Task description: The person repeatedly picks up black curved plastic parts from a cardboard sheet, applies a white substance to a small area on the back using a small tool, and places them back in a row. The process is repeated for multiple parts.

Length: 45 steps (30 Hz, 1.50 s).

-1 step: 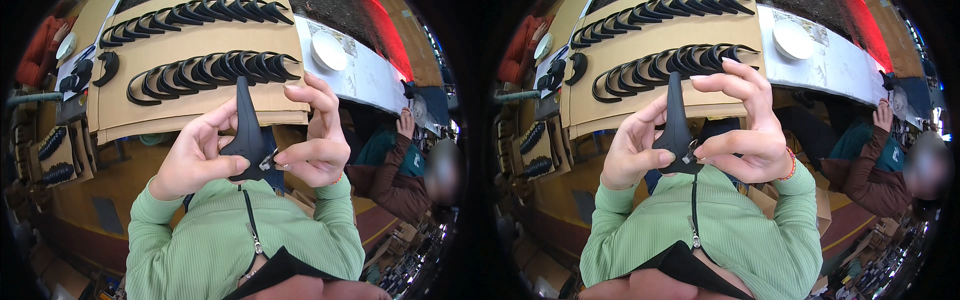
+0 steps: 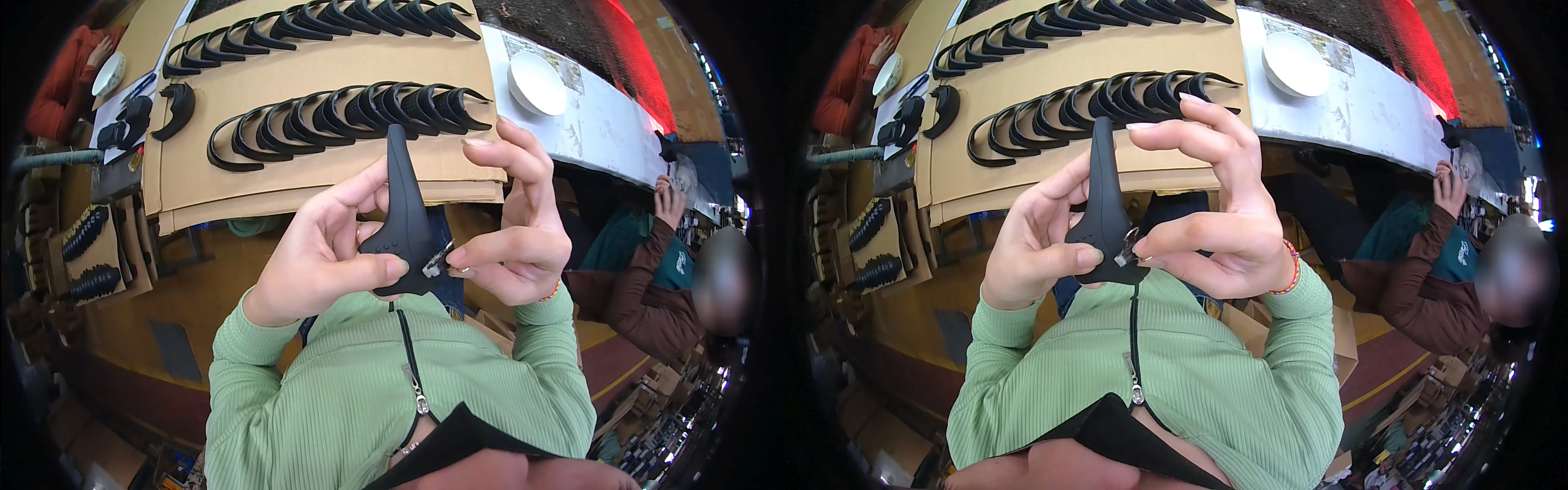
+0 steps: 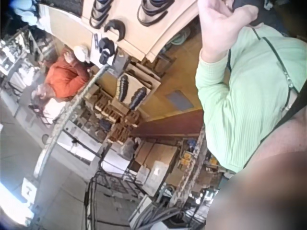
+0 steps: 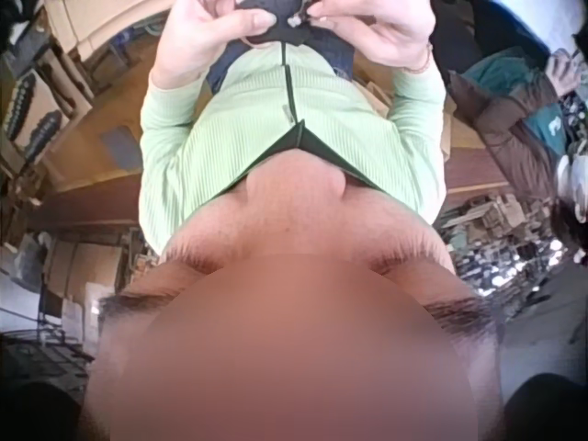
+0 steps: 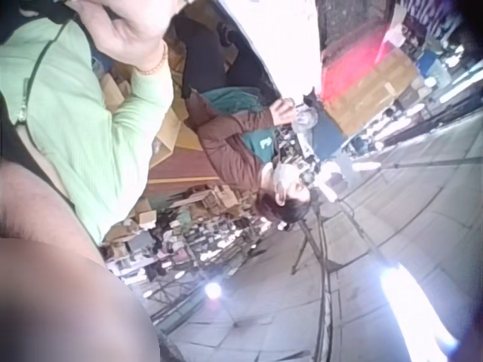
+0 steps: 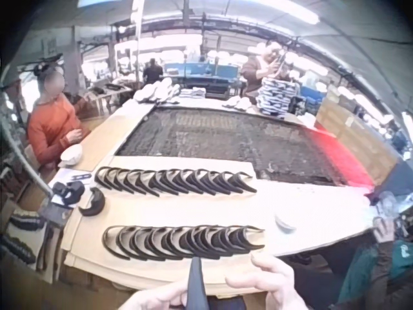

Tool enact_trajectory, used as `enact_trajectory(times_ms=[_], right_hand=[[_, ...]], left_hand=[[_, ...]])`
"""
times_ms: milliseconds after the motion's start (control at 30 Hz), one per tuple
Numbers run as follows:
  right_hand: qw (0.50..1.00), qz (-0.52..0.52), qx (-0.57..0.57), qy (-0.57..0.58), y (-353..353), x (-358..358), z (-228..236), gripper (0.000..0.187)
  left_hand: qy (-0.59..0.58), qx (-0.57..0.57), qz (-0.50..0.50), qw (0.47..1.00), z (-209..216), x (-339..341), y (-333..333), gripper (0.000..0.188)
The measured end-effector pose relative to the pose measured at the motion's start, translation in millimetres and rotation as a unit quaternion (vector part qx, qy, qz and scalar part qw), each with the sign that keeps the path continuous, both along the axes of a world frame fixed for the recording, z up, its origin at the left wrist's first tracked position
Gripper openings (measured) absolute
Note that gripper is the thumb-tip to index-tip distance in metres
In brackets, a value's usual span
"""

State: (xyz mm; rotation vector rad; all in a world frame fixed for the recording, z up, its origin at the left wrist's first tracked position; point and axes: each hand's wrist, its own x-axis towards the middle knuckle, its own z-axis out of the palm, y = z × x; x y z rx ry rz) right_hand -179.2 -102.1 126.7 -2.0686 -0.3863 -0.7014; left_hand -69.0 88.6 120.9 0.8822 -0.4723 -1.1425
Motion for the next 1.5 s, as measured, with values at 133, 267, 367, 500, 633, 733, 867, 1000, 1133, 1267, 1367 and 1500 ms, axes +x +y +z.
enact_trajectory(times_ms=[133,267,367,500,633,733,867,1000,1133,1267,1367,1500], right_hand=[[1.000,-0.005,-0.029,-0.002,0,0,1,0.020],[0.999,-0.007,-0.050,0.007,-1,-2,2,0.019],[0.998,-0.013,-0.055,0.012,0,-4,3,0.019],[0.998,-0.033,-0.054,0.018,4,-6,2,0.018],[0.997,-0.037,-0.058,0.022,5,-7,3,0.017],[0.997,-0.041,-0.060,0.018,6,-7,3,0.017],[0.997,-0.046,-0.060,0.008,8,-7,2,0.017],[0.997,-0.055,-0.058,0.000,11,-6,1,0.017],[0.997,-0.062,-0.055,-0.003,12,-6,1,0.018],[0.997,-0.062,-0.050,0.000,13,-6,1,0.018],[0.997,-0.062,-0.052,-0.003,13,-5,1,0.018],[0.997,-0.063,-0.052,-0.008,14,-5,1,0.017]], left_hand=[[0.009,-0.004,-0.008,1.000,0,1,0,0.079],[0.012,0.013,0.001,1.000,1,-2,0,0.079],[0.009,0.016,-0.008,1.000,1,-1,1,0.080],[0.003,0.012,-0.008,1.000,1,-1,1,0.080],[-0.003,0.006,0.009,1.000,0,-3,-1,0.081],[0.002,0.000,-0.004,1.000,1,-1,0,0.083],[-0.011,0.000,-0.005,1.000,1,-1,1,0.084],[-0.022,0.000,0.004,1.000,2,-2,0,0.085],[-0.030,-0.005,0.010,1.000,2,-3,1,0.085],[-0.025,-0.006,-0.003,1.000,2,-3,2,0.086],[-0.031,-0.003,-0.004,1.000,2,-3,3,0.087],[-0.035,0.002,-0.005,0.999,2,-4,3,0.087]])
